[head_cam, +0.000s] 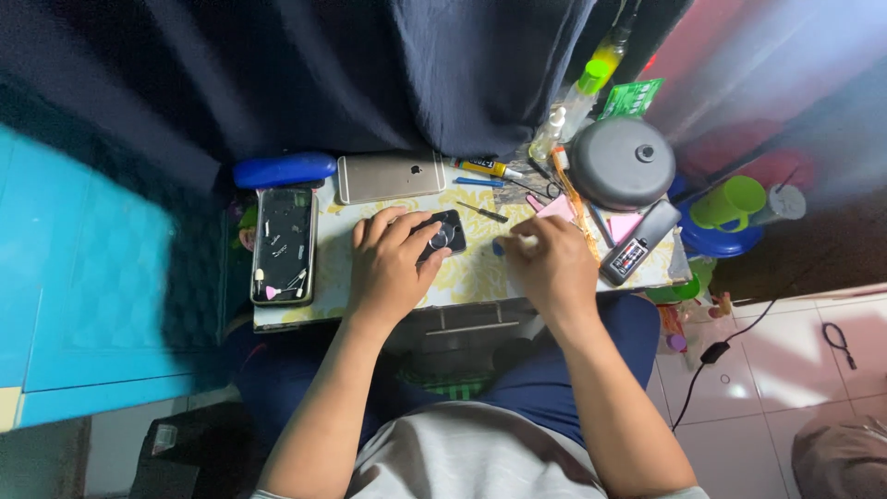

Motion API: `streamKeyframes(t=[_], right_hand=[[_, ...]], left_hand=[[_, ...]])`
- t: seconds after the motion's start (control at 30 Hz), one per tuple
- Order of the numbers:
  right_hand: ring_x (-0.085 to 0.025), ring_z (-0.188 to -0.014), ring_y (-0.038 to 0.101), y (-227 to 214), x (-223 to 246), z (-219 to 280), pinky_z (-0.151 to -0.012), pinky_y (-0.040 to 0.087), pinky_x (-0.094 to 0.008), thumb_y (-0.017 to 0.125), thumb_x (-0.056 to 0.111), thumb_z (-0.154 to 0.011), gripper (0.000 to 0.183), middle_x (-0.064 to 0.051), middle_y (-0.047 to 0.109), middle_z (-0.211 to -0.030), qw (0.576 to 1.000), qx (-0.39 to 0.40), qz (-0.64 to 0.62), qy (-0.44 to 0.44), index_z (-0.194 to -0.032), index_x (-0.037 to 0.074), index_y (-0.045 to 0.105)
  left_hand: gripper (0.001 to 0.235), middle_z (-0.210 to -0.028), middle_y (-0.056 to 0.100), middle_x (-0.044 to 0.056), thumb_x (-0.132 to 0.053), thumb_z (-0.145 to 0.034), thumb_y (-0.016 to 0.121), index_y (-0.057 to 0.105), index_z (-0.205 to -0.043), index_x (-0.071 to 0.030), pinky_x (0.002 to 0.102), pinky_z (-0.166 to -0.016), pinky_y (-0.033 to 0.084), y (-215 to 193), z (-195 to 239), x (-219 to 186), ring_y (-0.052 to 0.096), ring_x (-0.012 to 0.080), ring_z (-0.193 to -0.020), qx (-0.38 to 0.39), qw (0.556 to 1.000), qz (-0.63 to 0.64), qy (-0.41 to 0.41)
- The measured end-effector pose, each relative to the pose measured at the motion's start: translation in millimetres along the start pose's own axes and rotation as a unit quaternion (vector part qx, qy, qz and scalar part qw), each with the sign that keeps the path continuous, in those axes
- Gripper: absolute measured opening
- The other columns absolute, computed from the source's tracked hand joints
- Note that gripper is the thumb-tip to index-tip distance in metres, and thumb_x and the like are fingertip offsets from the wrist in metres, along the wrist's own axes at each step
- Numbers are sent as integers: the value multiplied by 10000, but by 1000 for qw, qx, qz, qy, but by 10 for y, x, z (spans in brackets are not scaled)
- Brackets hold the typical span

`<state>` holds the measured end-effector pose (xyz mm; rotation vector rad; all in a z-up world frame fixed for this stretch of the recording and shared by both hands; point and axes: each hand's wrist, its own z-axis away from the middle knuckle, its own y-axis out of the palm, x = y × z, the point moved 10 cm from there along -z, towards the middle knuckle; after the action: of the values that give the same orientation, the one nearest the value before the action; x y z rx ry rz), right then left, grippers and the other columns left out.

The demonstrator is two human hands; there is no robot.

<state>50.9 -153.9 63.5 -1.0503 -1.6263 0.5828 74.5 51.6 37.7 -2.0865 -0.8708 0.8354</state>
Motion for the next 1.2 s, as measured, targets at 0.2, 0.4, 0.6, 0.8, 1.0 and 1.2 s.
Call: streamKeyframes(t=[0.2,0.4,0.6,0.8,1.0,1.2], right_hand=[[-257,-748,679,-234,-813,-361,-646,583,-385,848,290,-819,147,6,654,-837,975,-127,184,-12,-868,264,712],[-448,-1064,650,-485,-475,-1127,-760,538,-537,733,154,-1026,441,-254,649,-1272,989,-64,75,-111,-1399,24,536],[-373,-845,677,-461,-512,-1580,-628,498,-487,750,84,-1004,310,-196,726,-990,978,-64,49,-190,-1301,54,666],[-300,-956,693,-1153,19,-1012,-820,534,-438,704,145,-1082,212,-134,757,-1087,939,-233,99,-235,-1251,21,735],[-335,-794,661,-1059,704,12,-752,548,-447,891,167,-841,316,-127,699,-919,949,-193,-16,-249,-1113,82,754],[-400,-856,699,-914,394,80,-796,533,-505,833,156,-893,456,-181,740,-1008,971,-115,-88,-191,-1293,8,673]], left_hand=[[358,-1154,683,49,-421,-951,678,747,-1156,-136,463,-966,405,-146,-28,-182,570,269,-1203,-22,999,18,20],[387,-1178,691,62,-362,-873,798,754,-1126,-73,453,-904,438,-275,-97,-311,580,287,-1167,-20,999,2,50],[361,-1187,690,62,-373,-876,772,762,-1105,-94,458,-911,444,-330,-63,-316,582,287,-1181,-34,998,2,51],[372,-1325,608,74,-412,-981,696,646,-1260,-171,495,-1068,418,-548,-51,-571,596,298,-1257,-81,986,56,138],[1024,-1590,394,218,-364,-890,829,147,-1653,-335,497,-1097,455,-499,-138,-867,496,413,-1409,-168,951,228,123],[561,-1208,630,223,-145,-963,601,381,-1475,-80,477,-773,606,-169,-67,-850,711,404,-997,-87,964,240,77]])
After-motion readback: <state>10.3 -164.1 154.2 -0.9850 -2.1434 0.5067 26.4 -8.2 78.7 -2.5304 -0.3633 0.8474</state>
